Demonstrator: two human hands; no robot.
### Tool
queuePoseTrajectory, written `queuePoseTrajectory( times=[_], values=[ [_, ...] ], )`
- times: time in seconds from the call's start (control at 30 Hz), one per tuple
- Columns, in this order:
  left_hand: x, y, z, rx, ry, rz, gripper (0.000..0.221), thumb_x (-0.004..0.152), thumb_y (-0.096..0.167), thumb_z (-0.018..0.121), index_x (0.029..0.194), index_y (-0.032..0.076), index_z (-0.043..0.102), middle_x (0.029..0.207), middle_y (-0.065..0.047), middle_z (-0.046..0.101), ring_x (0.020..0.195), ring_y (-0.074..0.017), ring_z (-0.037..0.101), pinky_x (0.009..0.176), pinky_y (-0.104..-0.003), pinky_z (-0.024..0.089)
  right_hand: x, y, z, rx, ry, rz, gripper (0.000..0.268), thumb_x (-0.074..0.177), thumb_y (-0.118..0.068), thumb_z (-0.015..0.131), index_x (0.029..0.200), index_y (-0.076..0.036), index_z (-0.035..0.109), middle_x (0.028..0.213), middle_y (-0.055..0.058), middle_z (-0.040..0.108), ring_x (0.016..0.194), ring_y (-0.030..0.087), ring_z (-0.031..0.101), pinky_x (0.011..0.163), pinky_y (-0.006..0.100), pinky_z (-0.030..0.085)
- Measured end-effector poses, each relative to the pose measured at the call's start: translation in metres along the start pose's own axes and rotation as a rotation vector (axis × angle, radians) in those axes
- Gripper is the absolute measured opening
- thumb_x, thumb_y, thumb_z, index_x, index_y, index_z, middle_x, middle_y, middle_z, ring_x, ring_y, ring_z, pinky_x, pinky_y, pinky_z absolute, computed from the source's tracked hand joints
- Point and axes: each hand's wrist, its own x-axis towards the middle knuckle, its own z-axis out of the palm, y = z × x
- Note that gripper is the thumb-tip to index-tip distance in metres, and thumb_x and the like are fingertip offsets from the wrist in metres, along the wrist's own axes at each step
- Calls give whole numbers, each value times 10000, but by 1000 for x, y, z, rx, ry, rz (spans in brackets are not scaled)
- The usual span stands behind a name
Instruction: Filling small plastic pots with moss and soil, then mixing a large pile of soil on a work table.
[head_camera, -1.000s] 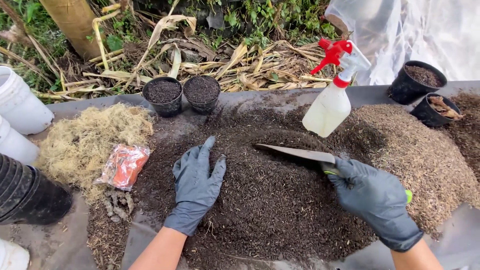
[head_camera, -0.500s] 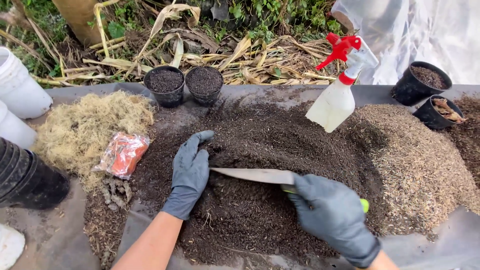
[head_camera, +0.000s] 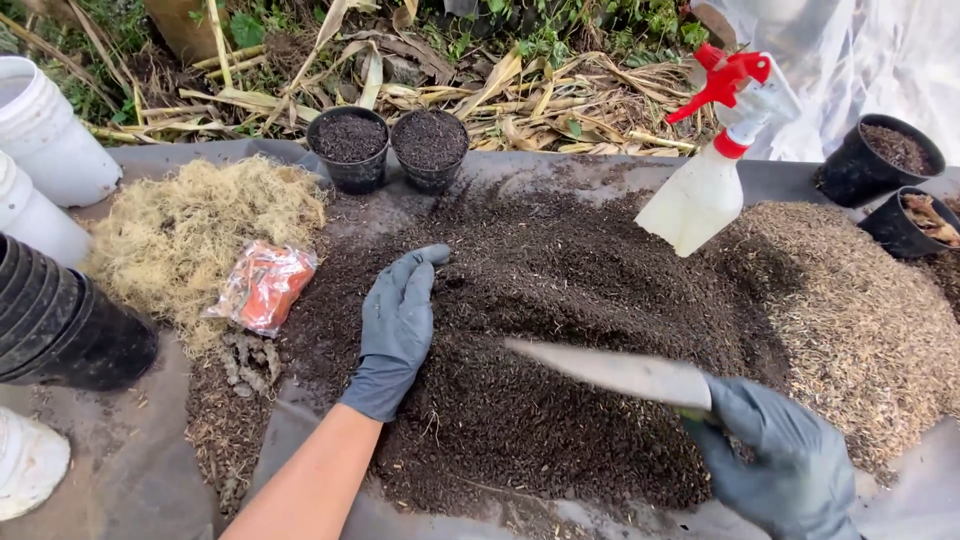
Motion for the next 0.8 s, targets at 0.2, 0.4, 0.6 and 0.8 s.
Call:
queuePoseTrajectory(
  times=[0.2,0.4,0.6,0.8],
  values=[
    [-1,-4,1,109,-30,-22,373,1080,290,380,1233,189,704,1192,-22,735,1074,-223,659,977,-374,466,-58,75,98,-94,-239,72,459,811,-237,693,1233,-416,682,970,-141,762,791,92,723,718,276,570],
    [2,-10,2,189,-30,97,416,1113,256,319,1242,196,710,1186,5,725,1000,-224,653,952,-371,463,-43,-14,33,-275,-133,-213,597,787,-186,596,1362,-342,640,914,-101,695,674,143,645,576,315,501],
    [21,0,-16,-367,-350,-175,536,1031,429,366,1301,100,692,1357,-105,703,1336,-243,613,1193,-398,401,6,-8,49,-186,28,-298,417,774,-108,636,1174,-144,748,874,65,743,623,257,653,534,441,523],
    [27,4,-41,-537,-405,-361,448,961,440,465,1210,207,756,1637,-109,439,1563,-246,292,1243,-419,269,11,-41,30,-311,111,-103,374,908,-274,823,1248,-139,746,823,-14,703,587,131,594,556,350,528]
  ],
)
